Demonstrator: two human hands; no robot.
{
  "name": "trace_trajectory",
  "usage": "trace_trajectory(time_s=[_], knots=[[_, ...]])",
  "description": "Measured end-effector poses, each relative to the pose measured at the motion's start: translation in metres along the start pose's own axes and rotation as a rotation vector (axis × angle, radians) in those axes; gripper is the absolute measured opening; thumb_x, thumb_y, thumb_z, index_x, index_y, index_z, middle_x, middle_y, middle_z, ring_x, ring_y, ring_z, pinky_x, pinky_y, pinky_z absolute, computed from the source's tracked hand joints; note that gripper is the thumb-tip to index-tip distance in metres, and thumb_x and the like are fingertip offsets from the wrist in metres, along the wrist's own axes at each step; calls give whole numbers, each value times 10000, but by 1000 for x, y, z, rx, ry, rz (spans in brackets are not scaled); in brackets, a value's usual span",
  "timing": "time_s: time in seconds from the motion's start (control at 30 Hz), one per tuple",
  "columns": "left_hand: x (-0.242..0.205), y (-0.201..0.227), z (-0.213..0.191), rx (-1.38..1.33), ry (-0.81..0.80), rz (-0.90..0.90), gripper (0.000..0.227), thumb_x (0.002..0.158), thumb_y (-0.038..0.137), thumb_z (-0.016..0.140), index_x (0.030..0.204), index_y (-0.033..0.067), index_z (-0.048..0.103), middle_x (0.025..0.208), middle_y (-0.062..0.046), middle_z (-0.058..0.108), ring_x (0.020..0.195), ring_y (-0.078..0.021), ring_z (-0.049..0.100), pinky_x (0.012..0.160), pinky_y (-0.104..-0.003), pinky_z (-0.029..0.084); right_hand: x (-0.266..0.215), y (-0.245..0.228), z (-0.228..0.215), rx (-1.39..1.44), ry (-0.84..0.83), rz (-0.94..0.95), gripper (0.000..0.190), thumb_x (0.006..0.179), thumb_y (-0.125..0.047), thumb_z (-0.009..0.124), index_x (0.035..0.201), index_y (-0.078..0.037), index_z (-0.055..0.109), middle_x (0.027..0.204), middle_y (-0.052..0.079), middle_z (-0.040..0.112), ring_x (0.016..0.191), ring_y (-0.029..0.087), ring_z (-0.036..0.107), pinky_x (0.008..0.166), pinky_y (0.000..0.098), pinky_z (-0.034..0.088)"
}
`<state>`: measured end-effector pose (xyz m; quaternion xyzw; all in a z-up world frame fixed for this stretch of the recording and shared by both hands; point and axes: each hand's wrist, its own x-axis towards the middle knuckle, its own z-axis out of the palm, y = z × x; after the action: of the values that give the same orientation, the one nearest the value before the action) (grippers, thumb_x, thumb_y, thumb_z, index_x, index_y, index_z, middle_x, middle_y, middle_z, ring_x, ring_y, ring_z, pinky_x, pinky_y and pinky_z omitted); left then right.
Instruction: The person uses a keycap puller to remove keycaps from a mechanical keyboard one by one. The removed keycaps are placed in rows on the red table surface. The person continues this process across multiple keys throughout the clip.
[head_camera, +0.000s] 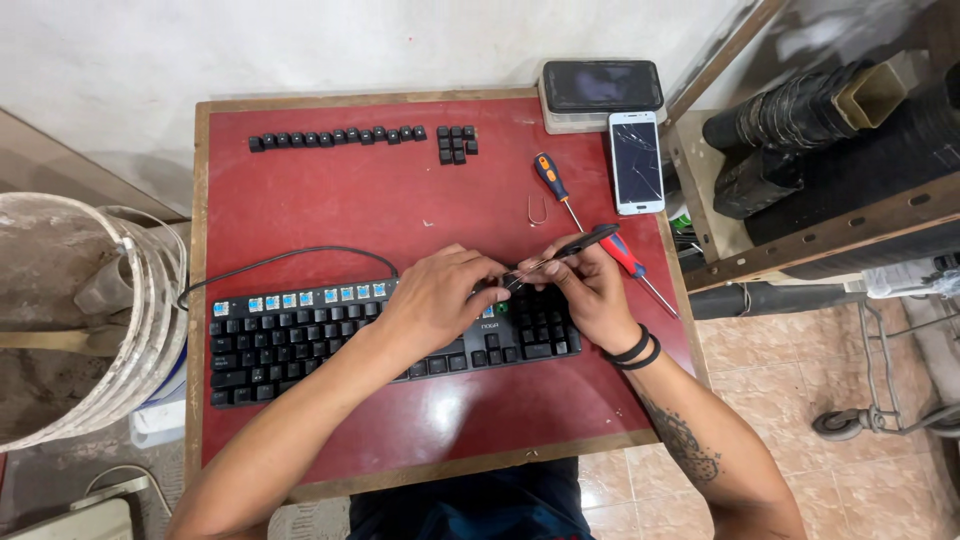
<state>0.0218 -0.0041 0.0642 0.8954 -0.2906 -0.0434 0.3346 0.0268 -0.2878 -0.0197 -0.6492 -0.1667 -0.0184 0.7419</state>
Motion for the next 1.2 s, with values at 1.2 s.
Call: trace_trajectory(time_s=[1.2], knots=[[-9, -22, 61, 419, 106, 186, 178, 1055, 343, 811, 944, 239, 903, 983, 18, 700, 1021, -255, 586, 837, -440, 458, 10, -10, -5, -124, -19, -98, 130, 1226, -31, 681, 1321, 57, 683, 1196, 297, 915, 1052, 324, 923, 903, 404, 739]])
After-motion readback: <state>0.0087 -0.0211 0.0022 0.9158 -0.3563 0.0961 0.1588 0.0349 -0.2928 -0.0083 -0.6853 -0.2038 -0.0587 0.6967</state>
